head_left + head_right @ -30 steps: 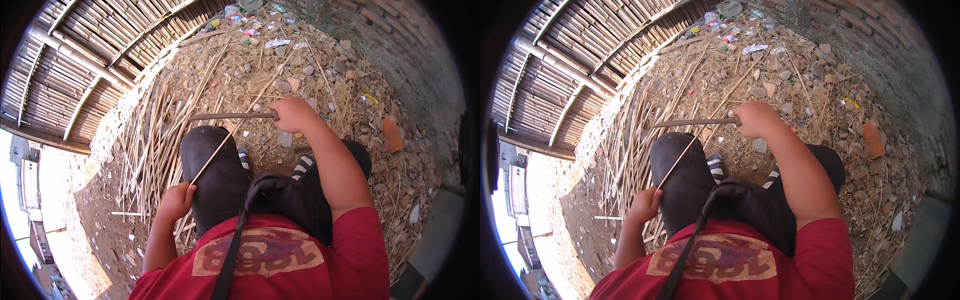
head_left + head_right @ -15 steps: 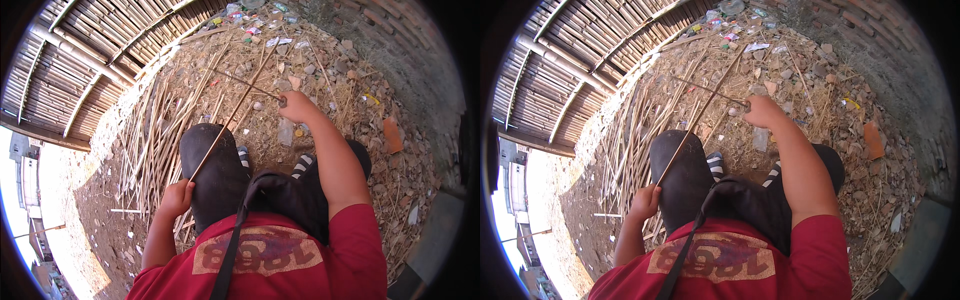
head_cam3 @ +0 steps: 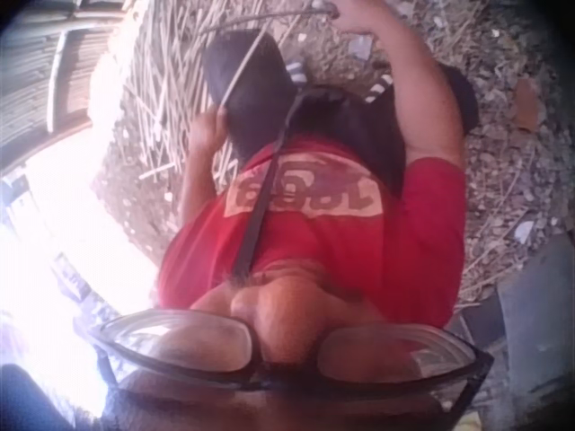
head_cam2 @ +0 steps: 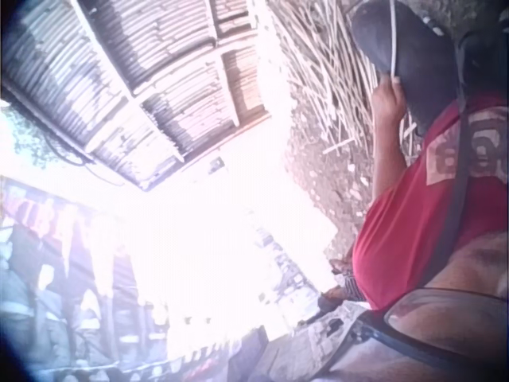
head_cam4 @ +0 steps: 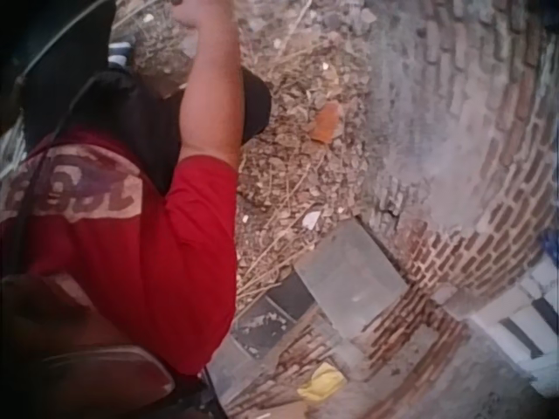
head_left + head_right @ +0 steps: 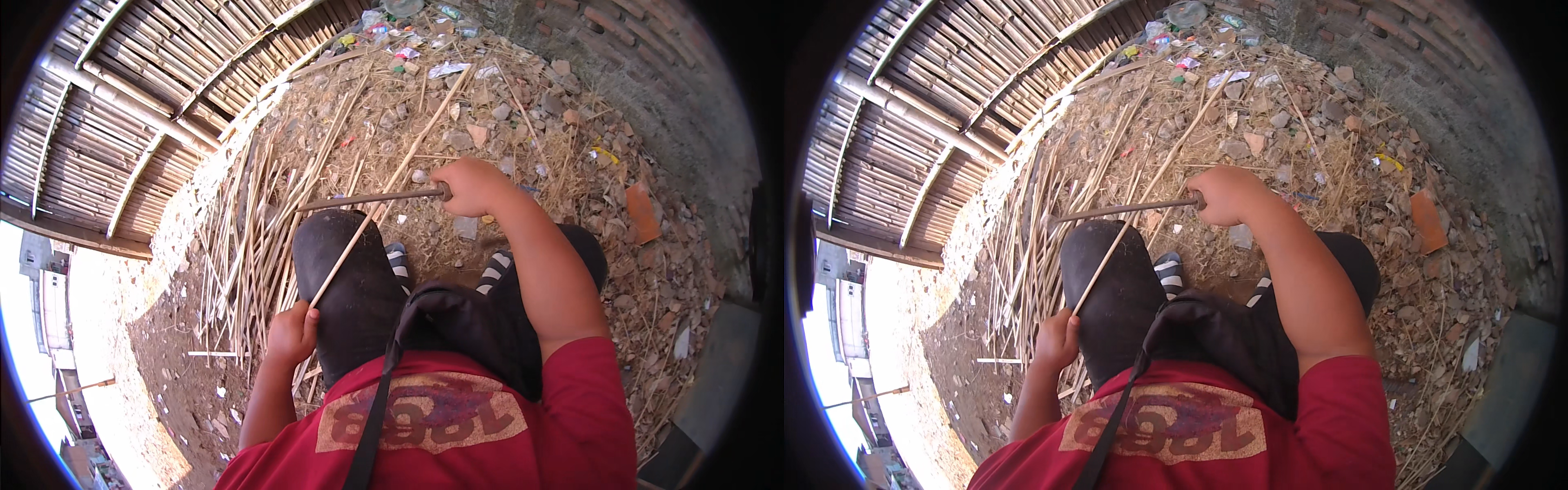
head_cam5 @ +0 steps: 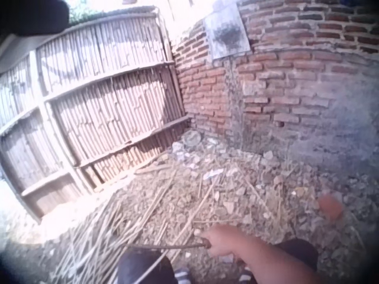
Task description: The person holds a bamboo strip and uses a large blade to shave or scrape its surface, working on several strips while sitting on the ground.
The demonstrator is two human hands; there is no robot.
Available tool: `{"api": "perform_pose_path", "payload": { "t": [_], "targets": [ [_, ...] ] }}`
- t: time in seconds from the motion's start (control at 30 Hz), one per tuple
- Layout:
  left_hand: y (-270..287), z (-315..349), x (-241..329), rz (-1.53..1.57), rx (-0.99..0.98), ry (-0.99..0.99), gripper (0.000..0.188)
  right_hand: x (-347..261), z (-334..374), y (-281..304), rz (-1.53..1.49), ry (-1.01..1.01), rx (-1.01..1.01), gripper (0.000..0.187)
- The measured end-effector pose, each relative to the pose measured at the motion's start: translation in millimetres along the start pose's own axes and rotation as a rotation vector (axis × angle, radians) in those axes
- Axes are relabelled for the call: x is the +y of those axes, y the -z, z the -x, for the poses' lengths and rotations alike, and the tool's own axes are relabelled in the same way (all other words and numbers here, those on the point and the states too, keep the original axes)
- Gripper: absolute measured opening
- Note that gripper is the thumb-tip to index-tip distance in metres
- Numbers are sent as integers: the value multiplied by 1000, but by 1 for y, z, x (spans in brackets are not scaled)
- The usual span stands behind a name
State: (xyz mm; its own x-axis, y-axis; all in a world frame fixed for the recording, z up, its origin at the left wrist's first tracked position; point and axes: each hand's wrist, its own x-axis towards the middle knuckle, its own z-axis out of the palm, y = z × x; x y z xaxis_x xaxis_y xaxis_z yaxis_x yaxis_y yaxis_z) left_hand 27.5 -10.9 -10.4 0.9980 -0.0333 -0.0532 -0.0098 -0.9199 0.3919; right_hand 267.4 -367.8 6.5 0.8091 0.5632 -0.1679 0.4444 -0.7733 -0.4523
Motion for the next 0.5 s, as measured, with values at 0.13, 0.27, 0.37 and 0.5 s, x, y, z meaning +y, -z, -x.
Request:
{"api": "perform_pose_path", "payload": {
  "t": [0.13, 0.27, 0.37, 0.5],
  "targets": [
    [-4, 0, 4, -47, 35, 2, 33, 7, -4, -12, -70, -23, 30, 20],
    [-6, -1, 1, -38, 35, -6, 33, -3, -7, -18, -7, 34, 75, 23],
    [-10, 1, -8, -1, 6, -2, 33, 21, -13, -24, -145, -85, 106, 37],
    [-2, -3, -1, -44, -5, 13, 33, 37, -17, -20, -189, -196, 145, 56]
  ]
}}
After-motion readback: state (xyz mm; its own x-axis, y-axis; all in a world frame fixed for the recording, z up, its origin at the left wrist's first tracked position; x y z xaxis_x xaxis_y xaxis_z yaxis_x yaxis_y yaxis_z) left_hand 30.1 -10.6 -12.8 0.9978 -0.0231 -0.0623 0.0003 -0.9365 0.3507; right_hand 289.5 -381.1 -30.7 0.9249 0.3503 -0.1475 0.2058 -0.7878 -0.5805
